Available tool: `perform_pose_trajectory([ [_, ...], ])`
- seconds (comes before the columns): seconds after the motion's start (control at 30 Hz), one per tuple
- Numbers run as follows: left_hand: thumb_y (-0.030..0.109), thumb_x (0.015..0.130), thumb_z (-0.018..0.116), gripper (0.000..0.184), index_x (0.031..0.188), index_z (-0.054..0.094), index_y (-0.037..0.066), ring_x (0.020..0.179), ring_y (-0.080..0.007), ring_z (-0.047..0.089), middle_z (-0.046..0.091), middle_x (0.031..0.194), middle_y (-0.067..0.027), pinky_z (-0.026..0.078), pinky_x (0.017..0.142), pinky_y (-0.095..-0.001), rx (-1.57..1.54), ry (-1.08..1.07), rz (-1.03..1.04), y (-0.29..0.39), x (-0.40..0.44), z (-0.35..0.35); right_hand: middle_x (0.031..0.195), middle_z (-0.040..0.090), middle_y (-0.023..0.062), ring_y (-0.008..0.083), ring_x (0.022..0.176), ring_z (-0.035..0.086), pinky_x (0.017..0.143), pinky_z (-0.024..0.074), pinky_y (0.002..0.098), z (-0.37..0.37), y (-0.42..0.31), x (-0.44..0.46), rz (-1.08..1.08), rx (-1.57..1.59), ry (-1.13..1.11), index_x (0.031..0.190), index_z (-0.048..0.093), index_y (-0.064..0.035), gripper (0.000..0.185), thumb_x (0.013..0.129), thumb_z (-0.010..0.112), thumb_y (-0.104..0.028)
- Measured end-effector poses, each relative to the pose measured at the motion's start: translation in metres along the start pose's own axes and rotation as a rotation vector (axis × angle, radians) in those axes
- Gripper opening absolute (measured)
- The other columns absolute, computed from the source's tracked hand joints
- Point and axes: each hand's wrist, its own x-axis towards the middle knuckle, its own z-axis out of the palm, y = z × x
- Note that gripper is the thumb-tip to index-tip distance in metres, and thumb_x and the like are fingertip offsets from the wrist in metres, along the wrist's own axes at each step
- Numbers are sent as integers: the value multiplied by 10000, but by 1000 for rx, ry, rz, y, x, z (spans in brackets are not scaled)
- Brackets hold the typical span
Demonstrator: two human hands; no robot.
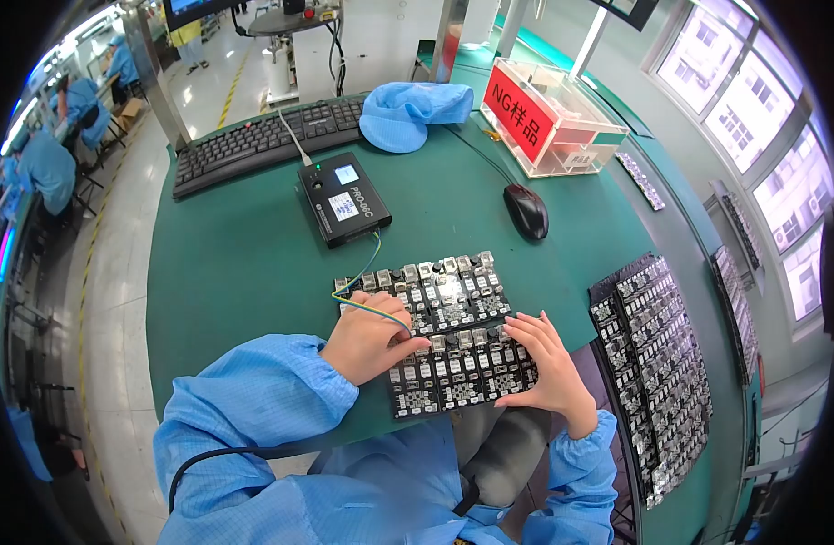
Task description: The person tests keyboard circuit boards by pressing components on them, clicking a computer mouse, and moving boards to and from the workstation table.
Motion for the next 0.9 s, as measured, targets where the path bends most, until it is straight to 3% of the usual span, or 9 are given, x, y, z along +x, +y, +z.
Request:
perform_pose_trajectory([
  [0.43, 318, 765, 764, 337, 709, 514, 98, 773, -237, 509, 503, 758, -26, 348, 723, -377, 41, -4, 50, 0, 1, 2, 1321, 533, 125, 342, 1298, 441, 1135, 243, 572, 0, 2, 1, -14, 8, 13, 1311, 488, -47, 960, 540, 872, -470],
  [0.63, 335, 724, 778, 353, 703, 500, 119, 772, -218, 520, 510, 762, -15, 353, 705, -372, 133, 68, 167, 5, -1, 2, 1361, 462, 141, 355, 1302, 406, 1123, 267, 548, -5, 1, 2, 9, 6, 14, 1304, 508, -74, 923, 562, 854, -500],
  [0.7, 343, 711, 783, 359, 699, 494, 129, 766, -210, 517, 506, 758, -10, 350, 704, -368, 140, 43, 148, 4, 0, 2, 1367, 434, 150, 359, 1288, 385, 1091, 302, 517, -15, 10, 6, 26, 53, 25, 1272, 549, -83, 802, 650, 799, -523],
  [0.77, 353, 705, 783, 362, 700, 494, 135, 762, -209, 514, 501, 753, -9, 345, 703, -364, 155, 40, 153, 4, 0, 2, 1277, 482, 167, 355, 1222, 420, 1047, 343, 462, -25, 28, 26, 23, 11, 186, 1208, 591, -85, 474, 830, 693, -352],
  [0.9, 362, 700, 784, 367, 700, 496, 133, 755, -216, 508, 493, 747, -12, 332, 696, -361, 164, 28, 148, 4, 1, 1, 1235, 508, 164, 355, 1184, 449, 1016, 372, 439, -33, 57, 92, 164, -240, 331, 1172, 617, -124, 373, 839, 683, -277],
])
